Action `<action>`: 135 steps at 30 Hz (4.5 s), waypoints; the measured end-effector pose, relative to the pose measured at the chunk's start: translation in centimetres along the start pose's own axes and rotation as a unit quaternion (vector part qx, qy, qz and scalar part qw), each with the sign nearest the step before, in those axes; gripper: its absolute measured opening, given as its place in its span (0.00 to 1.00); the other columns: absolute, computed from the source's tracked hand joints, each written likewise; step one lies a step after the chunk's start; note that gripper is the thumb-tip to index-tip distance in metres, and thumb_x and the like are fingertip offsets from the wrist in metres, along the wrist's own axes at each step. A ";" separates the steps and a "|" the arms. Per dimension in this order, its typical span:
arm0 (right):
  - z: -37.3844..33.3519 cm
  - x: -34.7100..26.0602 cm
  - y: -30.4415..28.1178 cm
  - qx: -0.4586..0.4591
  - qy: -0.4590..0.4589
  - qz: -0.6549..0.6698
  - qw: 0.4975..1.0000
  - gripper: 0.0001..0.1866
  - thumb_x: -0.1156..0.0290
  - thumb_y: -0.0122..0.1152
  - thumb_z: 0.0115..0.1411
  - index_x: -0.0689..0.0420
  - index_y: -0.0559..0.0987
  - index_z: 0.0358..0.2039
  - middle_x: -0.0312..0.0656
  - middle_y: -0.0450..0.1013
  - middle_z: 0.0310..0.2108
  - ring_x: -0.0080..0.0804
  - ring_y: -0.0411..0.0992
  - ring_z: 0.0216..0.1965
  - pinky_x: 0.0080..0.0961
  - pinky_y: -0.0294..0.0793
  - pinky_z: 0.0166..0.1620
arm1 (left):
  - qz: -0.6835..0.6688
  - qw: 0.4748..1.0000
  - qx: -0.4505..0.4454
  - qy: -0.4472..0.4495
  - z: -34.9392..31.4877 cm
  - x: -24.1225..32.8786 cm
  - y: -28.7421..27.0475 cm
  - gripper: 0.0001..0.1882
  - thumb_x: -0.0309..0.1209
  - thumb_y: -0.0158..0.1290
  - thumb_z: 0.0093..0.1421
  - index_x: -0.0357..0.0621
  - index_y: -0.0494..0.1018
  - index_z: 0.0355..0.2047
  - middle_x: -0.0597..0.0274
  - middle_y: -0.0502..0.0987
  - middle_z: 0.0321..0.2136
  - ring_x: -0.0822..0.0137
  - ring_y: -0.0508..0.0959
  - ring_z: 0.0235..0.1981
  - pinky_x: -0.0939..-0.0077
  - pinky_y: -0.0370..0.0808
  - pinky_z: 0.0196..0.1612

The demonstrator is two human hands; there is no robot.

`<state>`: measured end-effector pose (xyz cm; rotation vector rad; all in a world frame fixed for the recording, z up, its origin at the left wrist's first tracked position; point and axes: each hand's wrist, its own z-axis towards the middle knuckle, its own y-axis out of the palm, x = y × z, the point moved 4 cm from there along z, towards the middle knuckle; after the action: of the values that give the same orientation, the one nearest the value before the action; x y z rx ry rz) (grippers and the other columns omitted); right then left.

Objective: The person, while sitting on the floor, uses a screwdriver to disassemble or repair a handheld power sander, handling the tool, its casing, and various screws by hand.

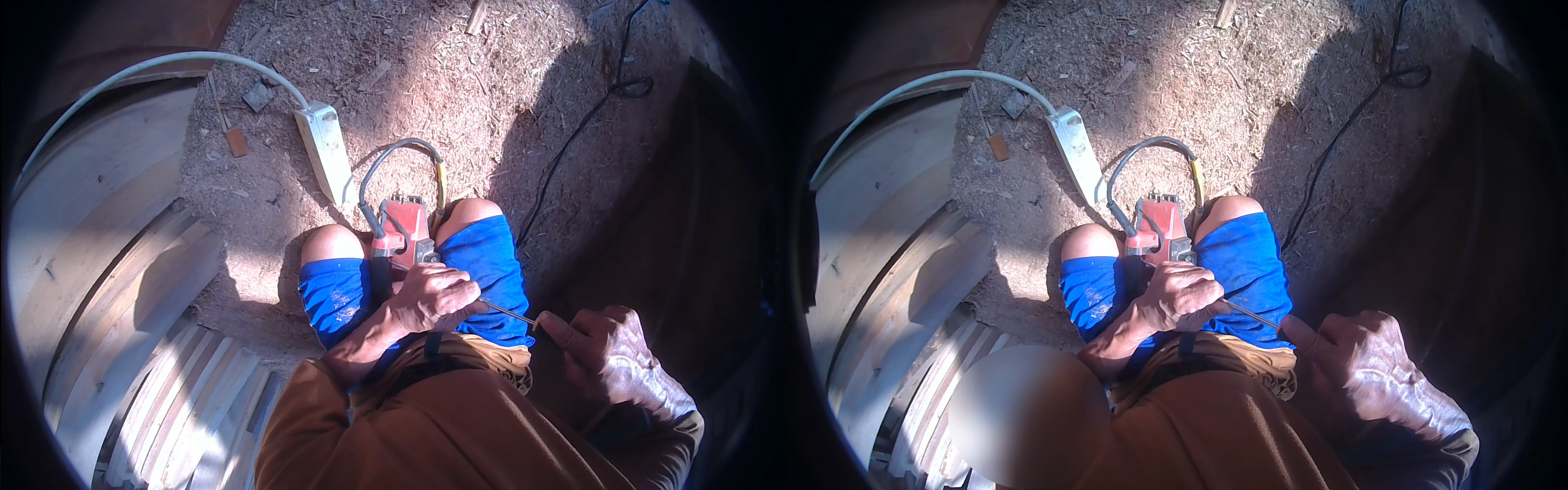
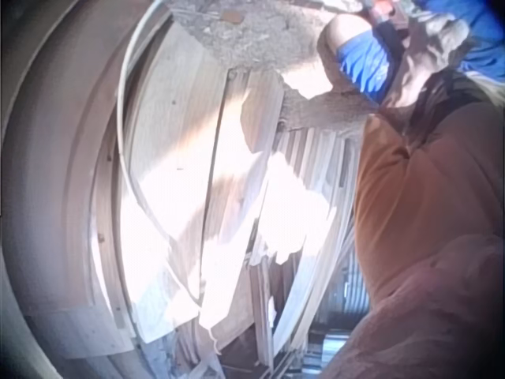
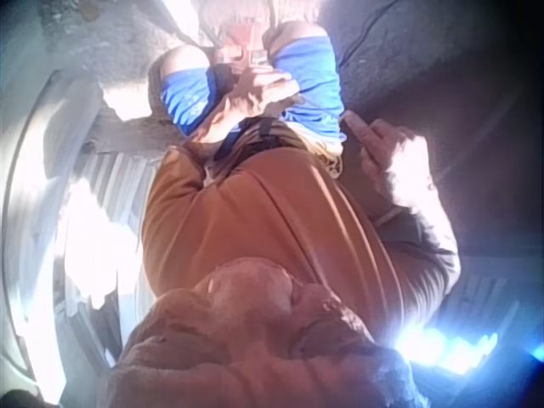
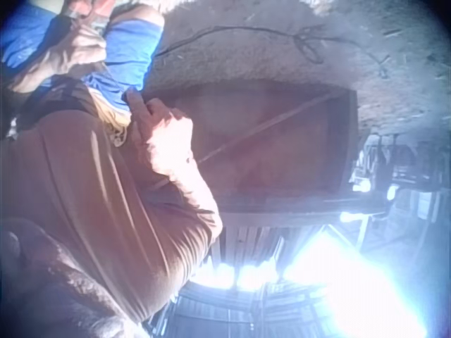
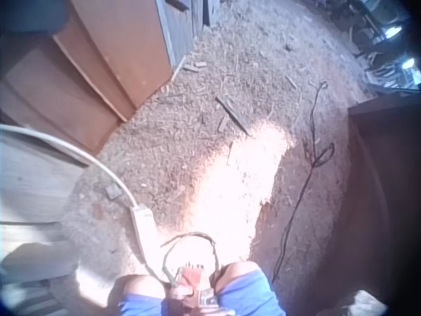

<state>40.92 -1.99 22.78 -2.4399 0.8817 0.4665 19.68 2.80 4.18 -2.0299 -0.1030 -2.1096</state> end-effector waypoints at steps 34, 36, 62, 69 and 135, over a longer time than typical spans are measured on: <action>7.1 6.5 19.1 0.407 0.165 0.081 0.894 0.30 0.59 0.61 0.61 0.58 0.71 0.62 0.58 0.71 0.58 0.60 0.70 0.57 0.49 0.72 0.58 | -0.051 0.882 0.173 -0.436 -12.7 -9.0 -3.1 0.15 0.36 0.43 0.75 0.39 0.74 0.48 0.59 0.78 0.33 0.68 0.77 0.29 0.69 0.76 0.34; 7.9 6.6 20.1 0.426 0.123 0.099 0.891 0.27 0.60 0.61 0.59 0.57 0.75 0.58 0.60 0.72 0.54 0.59 0.72 0.53 0.52 0.72 0.56 | -0.092 0.868 0.168 -0.457 -10.8 -6.0 -1.6 0.16 0.38 0.42 0.75 0.40 0.74 0.49 0.59 0.78 0.33 0.67 0.78 0.29 0.68 0.77 0.35; 16.4 -3.1 29.1 0.146 -0.141 0.281 0.938 0.24 0.66 0.72 0.58 0.66 0.81 0.52 0.49 0.81 0.46 0.36 0.77 0.49 0.36 0.74 0.54 | -0.132 0.905 0.207 -0.347 -18.4 -9.0 1.8 0.26 0.33 0.60 0.65 0.27 0.66 0.55 0.48 0.77 0.42 0.70 0.80 0.38 0.75 0.78 0.34; 16.9 -1.5 29.3 0.101 -0.209 0.344 0.910 0.24 0.64 0.70 0.60 0.63 0.80 0.54 0.44 0.81 0.42 0.30 0.76 0.45 0.33 0.74 0.51 | -0.173 0.892 0.195 -0.371 -17.8 -5.5 1.6 0.25 0.36 0.59 0.66 0.27 0.67 0.54 0.54 0.78 0.36 0.71 0.77 0.32 0.74 0.74 0.30; 10.7 -23.0 25.0 0.192 -0.304 0.242 0.901 0.37 0.60 0.67 0.61 0.66 0.67 0.66 0.56 0.80 0.46 0.49 0.81 0.47 0.38 0.77 0.53 | -0.093 0.936 0.293 -0.170 -30.1 12.7 -7.3 0.29 0.25 0.55 0.64 0.31 0.62 0.64 0.51 0.75 0.56 0.66 0.76 0.57 0.67 0.74 0.61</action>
<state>5.94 -1.25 16.39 -1.5531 1.1502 1.0491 -11.56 2.67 16.09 -2.0160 -0.8946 -1.5228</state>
